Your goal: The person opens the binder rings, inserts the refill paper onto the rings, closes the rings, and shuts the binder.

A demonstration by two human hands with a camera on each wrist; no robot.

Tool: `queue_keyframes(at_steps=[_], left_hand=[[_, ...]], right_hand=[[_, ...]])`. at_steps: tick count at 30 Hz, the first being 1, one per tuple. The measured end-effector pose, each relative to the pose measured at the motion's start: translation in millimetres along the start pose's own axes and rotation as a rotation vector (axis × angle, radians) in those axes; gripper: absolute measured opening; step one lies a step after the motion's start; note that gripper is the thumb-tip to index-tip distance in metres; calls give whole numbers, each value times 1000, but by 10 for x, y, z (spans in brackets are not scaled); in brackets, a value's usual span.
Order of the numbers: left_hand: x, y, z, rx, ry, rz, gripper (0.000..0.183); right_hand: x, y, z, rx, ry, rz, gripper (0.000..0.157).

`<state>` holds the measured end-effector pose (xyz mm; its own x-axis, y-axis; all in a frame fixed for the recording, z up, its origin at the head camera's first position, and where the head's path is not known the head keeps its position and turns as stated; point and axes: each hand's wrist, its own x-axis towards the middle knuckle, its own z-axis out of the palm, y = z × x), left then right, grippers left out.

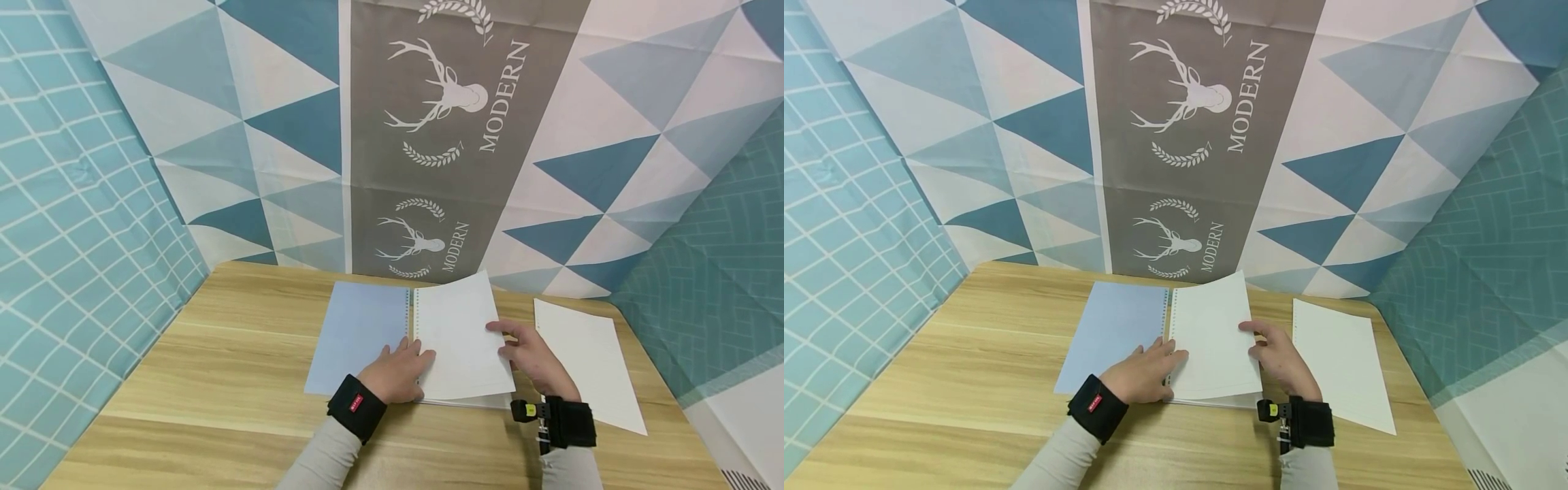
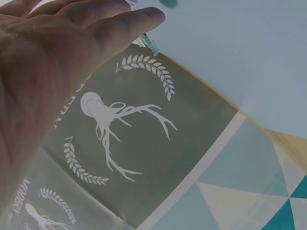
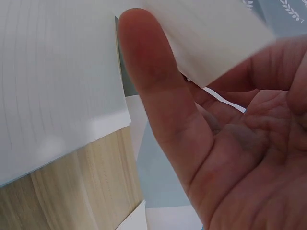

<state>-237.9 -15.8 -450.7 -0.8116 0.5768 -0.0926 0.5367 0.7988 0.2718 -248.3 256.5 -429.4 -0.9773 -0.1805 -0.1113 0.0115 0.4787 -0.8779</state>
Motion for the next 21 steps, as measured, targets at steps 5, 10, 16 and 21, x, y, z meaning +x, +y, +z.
queue_keyframes(at_steps=[5,10,16,21], left_hand=[[12,-3,0,-7,-5,-2,53],[11,2,-7,-2,3,2,53],[-6,16,-11,10,-5,2,54],[-7,19,-15,9,-9,1,55]], right_hand=[[4,18,-8,-7,-3,4,49],[9,49,-19,-19,-2,11,48],[16,108,-29,-9,-11,38,46],[32,149,-37,-33,-12,60,44]])
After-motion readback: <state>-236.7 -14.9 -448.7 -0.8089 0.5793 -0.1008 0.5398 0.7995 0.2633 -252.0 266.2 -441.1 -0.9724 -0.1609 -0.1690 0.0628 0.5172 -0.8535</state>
